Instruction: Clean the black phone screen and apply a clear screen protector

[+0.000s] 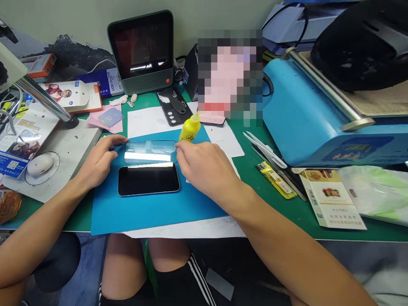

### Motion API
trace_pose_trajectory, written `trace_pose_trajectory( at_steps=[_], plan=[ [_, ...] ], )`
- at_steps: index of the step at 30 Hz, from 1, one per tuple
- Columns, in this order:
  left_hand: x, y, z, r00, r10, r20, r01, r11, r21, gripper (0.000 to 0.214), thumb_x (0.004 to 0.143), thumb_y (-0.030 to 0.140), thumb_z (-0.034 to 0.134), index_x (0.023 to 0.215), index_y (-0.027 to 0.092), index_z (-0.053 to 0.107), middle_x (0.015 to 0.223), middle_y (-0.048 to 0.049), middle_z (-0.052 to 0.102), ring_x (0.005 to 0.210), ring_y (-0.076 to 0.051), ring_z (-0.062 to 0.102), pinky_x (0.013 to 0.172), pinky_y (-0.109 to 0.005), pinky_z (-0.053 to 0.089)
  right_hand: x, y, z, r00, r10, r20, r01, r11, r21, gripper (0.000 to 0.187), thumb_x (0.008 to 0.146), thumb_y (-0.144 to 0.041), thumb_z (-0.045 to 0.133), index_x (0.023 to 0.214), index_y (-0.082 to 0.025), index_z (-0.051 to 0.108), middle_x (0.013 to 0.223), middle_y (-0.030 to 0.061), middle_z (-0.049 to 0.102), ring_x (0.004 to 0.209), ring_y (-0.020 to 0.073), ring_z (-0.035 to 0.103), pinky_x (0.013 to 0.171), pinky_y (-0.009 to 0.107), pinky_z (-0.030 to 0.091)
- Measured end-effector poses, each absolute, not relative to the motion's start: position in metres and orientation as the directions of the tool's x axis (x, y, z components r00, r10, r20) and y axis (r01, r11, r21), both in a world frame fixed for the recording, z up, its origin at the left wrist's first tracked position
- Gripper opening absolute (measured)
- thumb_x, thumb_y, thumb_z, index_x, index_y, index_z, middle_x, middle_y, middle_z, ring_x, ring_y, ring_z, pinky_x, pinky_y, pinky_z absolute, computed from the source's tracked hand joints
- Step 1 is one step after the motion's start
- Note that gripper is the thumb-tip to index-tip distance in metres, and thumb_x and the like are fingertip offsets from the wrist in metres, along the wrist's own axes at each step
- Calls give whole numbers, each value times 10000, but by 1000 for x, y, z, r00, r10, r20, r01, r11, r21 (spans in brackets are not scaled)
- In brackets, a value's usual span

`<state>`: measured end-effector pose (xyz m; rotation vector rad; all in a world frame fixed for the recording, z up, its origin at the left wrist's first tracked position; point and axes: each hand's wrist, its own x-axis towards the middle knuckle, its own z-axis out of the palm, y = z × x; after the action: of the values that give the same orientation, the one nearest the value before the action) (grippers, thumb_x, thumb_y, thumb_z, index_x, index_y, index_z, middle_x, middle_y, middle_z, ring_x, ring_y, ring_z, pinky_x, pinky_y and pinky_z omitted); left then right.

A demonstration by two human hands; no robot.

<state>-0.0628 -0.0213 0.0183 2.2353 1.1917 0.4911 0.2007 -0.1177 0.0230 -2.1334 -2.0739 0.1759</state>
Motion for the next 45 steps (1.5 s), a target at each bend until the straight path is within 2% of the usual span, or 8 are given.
trace_pose_trajectory(
  at_steps=[5, 13, 19, 29, 33, 36, 40, 45],
  plan=[
    [-59, -20, 17, 394, 909, 135, 278, -258, 925, 320, 855, 314, 680, 1153, 211, 626, 1155, -75, 739, 1082, -231, 703, 936, -389, 602, 200, -119, 26, 27, 999, 25, 971, -20, -238, 450, 1070, -249, 411, 1354, -110, 733, 1013, 150, 839, 866, 346, 791, 756, 473, 573],
    [-54, -22, 27, 335, 934, -123, 152, 76, 986, 398, 628, 178, 838, 995, 170, 684, 911, -4, 706, 688, -106, 676, 647, -253, 618, 206, -119, 14, -40, 969, 246, 951, 112, -288, 426, 1046, -280, 437, 1258, -130, 775, 966, 140, 845, 742, 298, 781, 652, 432, 564],
    [-60, -28, 38, 226, 971, 81, 151, -117, 982, 368, 647, 129, 817, 984, 182, 677, 863, 25, 685, 673, -100, 680, 672, -246, 605, 205, -129, 28, -5, 934, 356, 791, 222, -570, 329, 1011, -271, 485, 1007, -169, 797, 689, 51, 767, 523, 182, 644, 585, 361, 526],
    [-62, -40, 49, 127, 908, 400, 48, -408, 912, 327, 725, 107, 841, 969, 275, 702, 946, 2, 631, 869, -151, 630, 669, -273, 601, 198, -129, 42, -148, 989, 5, 449, 72, -891, 385, 997, -424, 544, 731, -210, 723, 669, 21, 726, 461, 116, 524, 467, 300, 406],
    [-67, -37, 55, 98, 911, 400, -113, -389, 914, 359, 705, 110, 892, 947, 304, 712, 907, 25, 643, 784, -128, 621, 670, -270, 615, 200, -126, 37, -129, 990, -58, 377, -5, -926, 450, 955, -593, 642, 1112, -205, 810, 884, 66, 801, 652, 167, 667, 601, 315, 544],
    [-66, -36, 54, 137, 917, 374, -267, -330, 906, 410, 666, 107, 922, 969, 297, 723, 889, 45, 660, 689, -86, 600, 609, -215, 596, 198, -123, 27, -120, 993, 11, 247, 41, -968, 787, 815, -729, 776, 1426, -242, 688, 1272, 134, 772, 1093, 289, 732, 883, 421, 626],
    [-61, -39, 47, 251, 921, 297, -314, -213, 925, 393, 687, 127, 912, 976, 291, 702, 890, 49, 657, 662, -74, 576, 565, -184, 565, 191, -120, 13, -197, 967, 160, -22, 159, -987, 1032, 670, -789, 854, 1548, -328, 568, 1643, 121, 524, 1527, 356, 484, 1227, 552, 451],
    [-56, -49, 40, 339, 912, 229, -250, -148, 957, 375, 734, 188, 885, 994, 285, 634, 909, 48, 657, 635, -77, 578, 597, -214, 591, 184, -120, 6, -237, 940, 246, -153, 214, -965, 1136, 679, -700, 904, 1640, -349, 412, 1707, 121, 446, 1621, 326, 354, 1319, 553, 311]
  ],
)
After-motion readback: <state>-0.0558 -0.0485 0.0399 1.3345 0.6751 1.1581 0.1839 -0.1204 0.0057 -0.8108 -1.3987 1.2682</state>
